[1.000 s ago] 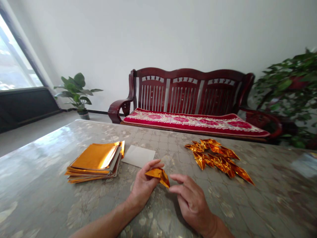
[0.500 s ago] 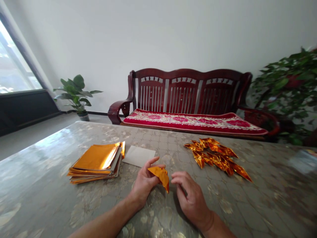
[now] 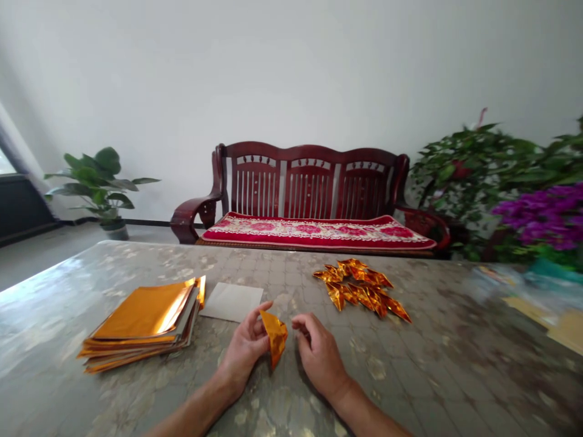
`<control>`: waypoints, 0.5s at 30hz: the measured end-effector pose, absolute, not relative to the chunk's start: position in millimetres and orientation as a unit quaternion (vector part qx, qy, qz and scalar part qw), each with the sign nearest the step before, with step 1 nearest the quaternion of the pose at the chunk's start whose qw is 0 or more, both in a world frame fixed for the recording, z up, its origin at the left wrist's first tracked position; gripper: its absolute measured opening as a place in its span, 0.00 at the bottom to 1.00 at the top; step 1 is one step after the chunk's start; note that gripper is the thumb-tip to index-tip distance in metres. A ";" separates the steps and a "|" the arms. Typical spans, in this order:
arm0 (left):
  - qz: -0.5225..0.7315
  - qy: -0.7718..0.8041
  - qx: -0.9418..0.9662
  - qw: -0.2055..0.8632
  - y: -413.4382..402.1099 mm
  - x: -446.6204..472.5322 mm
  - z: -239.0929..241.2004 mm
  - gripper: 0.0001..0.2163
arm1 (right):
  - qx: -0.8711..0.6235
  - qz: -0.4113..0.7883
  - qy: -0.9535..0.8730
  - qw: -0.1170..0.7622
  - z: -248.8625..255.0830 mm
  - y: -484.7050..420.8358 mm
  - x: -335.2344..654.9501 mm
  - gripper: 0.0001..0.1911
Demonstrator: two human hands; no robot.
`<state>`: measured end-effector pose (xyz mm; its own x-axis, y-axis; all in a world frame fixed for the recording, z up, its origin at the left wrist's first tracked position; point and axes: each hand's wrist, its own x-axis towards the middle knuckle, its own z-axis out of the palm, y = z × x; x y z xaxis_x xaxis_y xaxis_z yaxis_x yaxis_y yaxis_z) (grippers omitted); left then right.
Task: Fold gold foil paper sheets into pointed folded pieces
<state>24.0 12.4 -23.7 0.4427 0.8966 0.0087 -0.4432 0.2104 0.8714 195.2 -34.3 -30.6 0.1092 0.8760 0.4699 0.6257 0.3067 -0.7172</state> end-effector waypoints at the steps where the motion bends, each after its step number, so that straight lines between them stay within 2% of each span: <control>1: 0.450 0.263 0.437 0.733 12.4 24.1 -23.9 0.37 | -0.579 0.144 -0.649 0.472 -30.6 -34.2 194.6 0.16; 9: 0.440 0.288 0.463 0.713 17.6 26.2 -40.9 0.41 | -0.604 0.251 -0.579 0.486 -40.3 -21.4 196.9 0.16; 15: 0.431 0.300 0.496 0.692 11.3 25.7 -34.3 0.39 | -0.586 0.304 -0.575 0.483 -40.6 -17.0 203.6 0.13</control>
<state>25.7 11.3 -34.3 0.4492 0.8934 0.0116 -0.2986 0.1378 0.9444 203.6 -17.0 -40.6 0.1540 0.9676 0.2002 0.3809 0.1288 -0.9156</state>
